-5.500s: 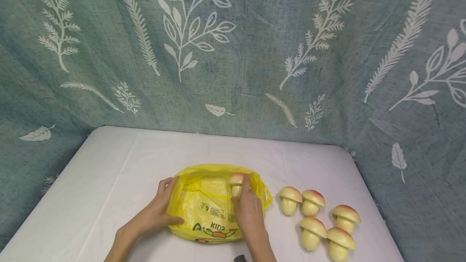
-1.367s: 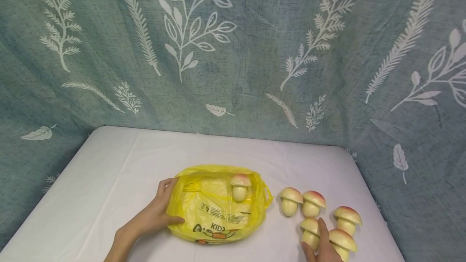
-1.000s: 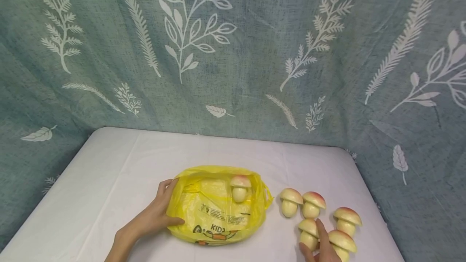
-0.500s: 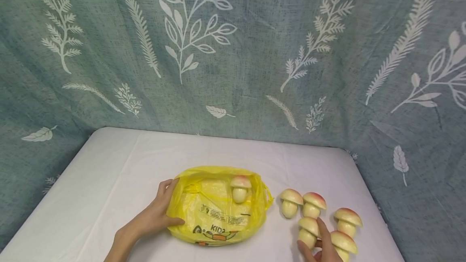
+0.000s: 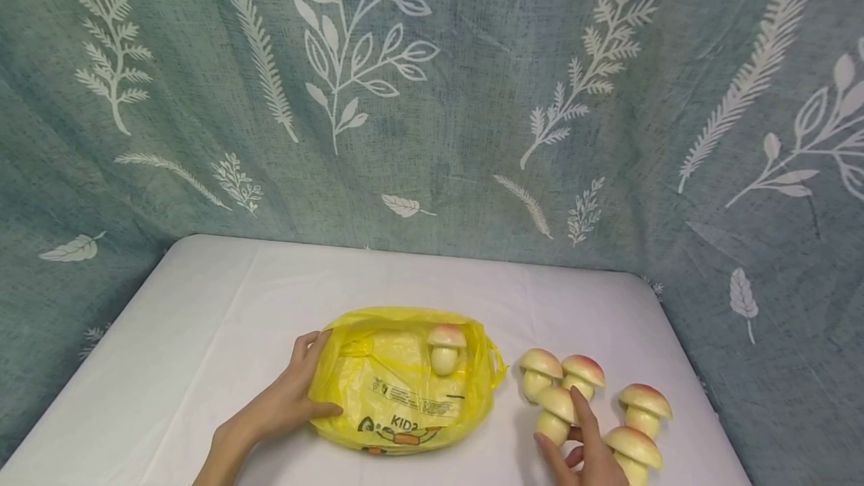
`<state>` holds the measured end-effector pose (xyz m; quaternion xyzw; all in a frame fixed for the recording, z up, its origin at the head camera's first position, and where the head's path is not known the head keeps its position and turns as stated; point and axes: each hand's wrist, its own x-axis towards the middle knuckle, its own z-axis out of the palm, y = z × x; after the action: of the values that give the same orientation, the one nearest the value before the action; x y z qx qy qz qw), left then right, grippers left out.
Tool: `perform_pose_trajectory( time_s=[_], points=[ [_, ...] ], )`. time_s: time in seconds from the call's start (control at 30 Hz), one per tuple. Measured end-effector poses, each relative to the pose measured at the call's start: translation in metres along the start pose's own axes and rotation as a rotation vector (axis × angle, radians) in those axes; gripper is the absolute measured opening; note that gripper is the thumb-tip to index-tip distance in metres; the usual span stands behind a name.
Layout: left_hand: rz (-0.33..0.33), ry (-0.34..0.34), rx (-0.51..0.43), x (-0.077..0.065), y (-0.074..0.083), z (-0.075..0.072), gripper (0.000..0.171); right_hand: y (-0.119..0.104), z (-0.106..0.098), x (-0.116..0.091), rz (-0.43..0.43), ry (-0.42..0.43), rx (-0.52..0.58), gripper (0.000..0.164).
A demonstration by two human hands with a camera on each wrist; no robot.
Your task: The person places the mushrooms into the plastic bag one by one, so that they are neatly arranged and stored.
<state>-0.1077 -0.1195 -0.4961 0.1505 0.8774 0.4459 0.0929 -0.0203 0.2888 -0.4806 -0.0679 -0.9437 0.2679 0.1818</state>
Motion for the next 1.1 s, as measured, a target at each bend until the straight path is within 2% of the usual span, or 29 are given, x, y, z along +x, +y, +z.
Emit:
perform_pose_trajectory(
  time_s=[0.23,0.37,0.63,0.87,1.1],
  points=[
    [0.004,-0.006,-0.001,0.001,0.001,0.000,0.113,-0.014,0.003,0.006,-0.092,0.007,0.037,0.088],
    [0.000,-0.009,0.008,0.001,0.001,0.000,0.114,-0.024,0.003,0.010,-0.147,-0.019,0.025,0.089],
    [-0.006,0.003,0.013,0.000,0.000,0.000,0.114,-0.051,0.009,0.017,-0.123,-0.105,0.049,0.081],
    [0.001,-0.001,0.007,0.000,0.000,0.000,0.114,-0.073,0.021,0.025,-0.204,-0.133,0.147,0.083],
    [0.008,-0.001,0.004,0.000,0.000,0.000,0.114,-0.091,0.037,0.030,-0.230,-0.207,0.216,0.079]
  ],
)
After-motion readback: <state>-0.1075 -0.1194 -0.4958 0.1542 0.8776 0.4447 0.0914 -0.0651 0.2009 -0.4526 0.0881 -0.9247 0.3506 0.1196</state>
